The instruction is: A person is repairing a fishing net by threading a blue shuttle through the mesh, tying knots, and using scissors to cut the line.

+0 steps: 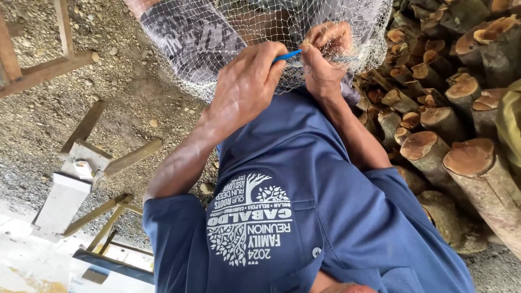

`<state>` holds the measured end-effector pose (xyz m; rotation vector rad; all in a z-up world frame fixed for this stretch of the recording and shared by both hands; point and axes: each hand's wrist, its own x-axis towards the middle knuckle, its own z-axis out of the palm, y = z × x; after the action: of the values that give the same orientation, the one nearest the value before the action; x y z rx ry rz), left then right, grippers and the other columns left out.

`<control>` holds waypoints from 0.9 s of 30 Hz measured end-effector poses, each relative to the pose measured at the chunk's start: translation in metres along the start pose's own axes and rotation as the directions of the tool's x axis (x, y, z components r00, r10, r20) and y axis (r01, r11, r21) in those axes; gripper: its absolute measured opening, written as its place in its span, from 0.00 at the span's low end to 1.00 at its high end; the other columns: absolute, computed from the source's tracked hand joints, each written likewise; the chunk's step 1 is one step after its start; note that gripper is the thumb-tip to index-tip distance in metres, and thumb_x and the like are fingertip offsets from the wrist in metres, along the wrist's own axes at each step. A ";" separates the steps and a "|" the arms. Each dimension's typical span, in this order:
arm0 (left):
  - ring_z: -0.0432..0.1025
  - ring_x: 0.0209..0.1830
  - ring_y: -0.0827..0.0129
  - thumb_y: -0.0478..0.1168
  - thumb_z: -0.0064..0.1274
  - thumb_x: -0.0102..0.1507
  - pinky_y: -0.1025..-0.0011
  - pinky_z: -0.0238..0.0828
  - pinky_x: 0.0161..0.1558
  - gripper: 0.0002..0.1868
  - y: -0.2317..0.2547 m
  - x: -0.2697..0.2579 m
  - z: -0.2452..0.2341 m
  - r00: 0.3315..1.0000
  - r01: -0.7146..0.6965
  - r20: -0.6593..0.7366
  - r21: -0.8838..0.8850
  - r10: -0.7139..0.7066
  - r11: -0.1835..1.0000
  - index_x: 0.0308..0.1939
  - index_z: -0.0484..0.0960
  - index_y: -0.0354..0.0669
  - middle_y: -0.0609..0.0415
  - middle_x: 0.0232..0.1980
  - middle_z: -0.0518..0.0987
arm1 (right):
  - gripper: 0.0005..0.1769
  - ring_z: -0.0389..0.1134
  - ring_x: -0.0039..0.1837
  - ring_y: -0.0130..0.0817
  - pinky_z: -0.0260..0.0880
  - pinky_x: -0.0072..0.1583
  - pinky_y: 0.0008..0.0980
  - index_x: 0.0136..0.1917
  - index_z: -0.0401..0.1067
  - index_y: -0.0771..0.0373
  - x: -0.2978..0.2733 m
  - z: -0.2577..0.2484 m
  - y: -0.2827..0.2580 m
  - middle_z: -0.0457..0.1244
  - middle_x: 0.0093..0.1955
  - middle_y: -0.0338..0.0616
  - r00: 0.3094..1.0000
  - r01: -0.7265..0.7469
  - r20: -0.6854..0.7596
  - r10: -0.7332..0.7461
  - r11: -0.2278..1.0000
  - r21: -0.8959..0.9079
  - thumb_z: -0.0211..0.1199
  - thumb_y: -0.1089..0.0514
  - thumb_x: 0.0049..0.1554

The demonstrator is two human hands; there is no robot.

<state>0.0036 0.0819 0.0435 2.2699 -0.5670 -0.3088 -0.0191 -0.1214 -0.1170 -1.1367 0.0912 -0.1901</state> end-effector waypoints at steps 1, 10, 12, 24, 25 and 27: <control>0.84 0.45 0.54 0.43 0.52 0.85 0.54 0.81 0.42 0.09 0.000 -0.002 0.000 0.996 0.008 0.089 -0.045 -0.004 0.999 0.63 0.78 0.43 0.49 0.53 0.89 | 0.20 0.61 0.48 0.27 0.65 0.47 0.25 0.57 0.62 0.52 0.002 0.001 -0.003 0.63 0.55 0.40 0.999 0.016 0.034 -0.017 0.999 0.029 0.63 0.76 0.72; 0.88 0.36 0.72 0.51 0.44 0.83 0.70 0.86 0.32 0.20 0.040 -0.083 -0.073 0.838 -0.006 0.498 -0.403 0.225 0.915 0.68 0.85 0.47 0.53 0.61 0.92 | 0.21 0.64 0.52 0.27 0.70 0.54 0.29 0.58 0.66 0.49 0.002 -0.024 0.022 0.66 0.55 0.38 0.992 0.041 0.119 -0.046 0.998 0.037 0.63 0.77 0.68; 0.91 0.42 0.73 0.43 0.51 0.83 0.73 0.83 0.31 0.13 0.034 -0.103 -0.097 0.864 -0.015 0.452 -0.419 0.223 0.908 0.69 0.84 0.48 0.56 0.60 0.93 | 0.22 0.63 0.47 0.28 0.68 0.47 0.27 0.59 0.66 0.52 0.000 -0.033 0.028 0.65 0.52 0.40 0.982 0.087 0.161 -0.095 0.995 0.052 0.61 0.80 0.67; 0.66 0.13 0.83 0.44 0.49 0.84 0.80 0.64 0.12 0.18 -0.080 -0.198 -0.067 0.844 0.333 0.467 -0.072 -0.263 0.940 0.72 0.89 0.45 0.46 0.65 0.94 | 0.15 0.61 0.47 0.26 0.69 0.50 0.28 0.64 0.65 0.49 -0.009 -0.054 0.036 0.62 0.51 0.37 0.966 -0.014 0.254 0.041 0.994 -0.108 0.67 0.67 0.77; 0.60 0.12 0.82 0.47 0.47 0.84 0.79 0.58 0.12 0.20 -0.087 -0.204 -0.058 0.798 0.401 0.521 -0.081 -0.304 0.913 0.73 0.89 0.48 0.46 0.67 0.93 | 0.16 0.59 0.45 0.26 0.68 0.48 0.28 0.64 0.64 0.50 -0.009 -0.049 0.030 0.61 0.49 0.37 0.965 -0.065 0.251 0.079 0.996 -0.066 0.65 0.69 0.77; 0.55 0.11 0.80 0.51 0.44 0.84 0.78 0.53 0.11 0.23 -0.090 -0.210 -0.055 0.747 0.466 0.572 -0.090 -0.338 0.880 0.74 0.90 0.51 0.46 0.69 0.92 | 0.16 0.58 0.42 0.26 0.66 0.45 0.28 0.64 0.63 0.51 -0.009 -0.044 0.024 0.59 0.48 0.37 0.961 -0.116 0.251 0.119 0.993 -0.027 0.63 0.71 0.78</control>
<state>-0.1314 0.2739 0.0250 2.0448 -0.2747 -1.2101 -0.0327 -0.1490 -0.1570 -1.1549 -0.0662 0.0616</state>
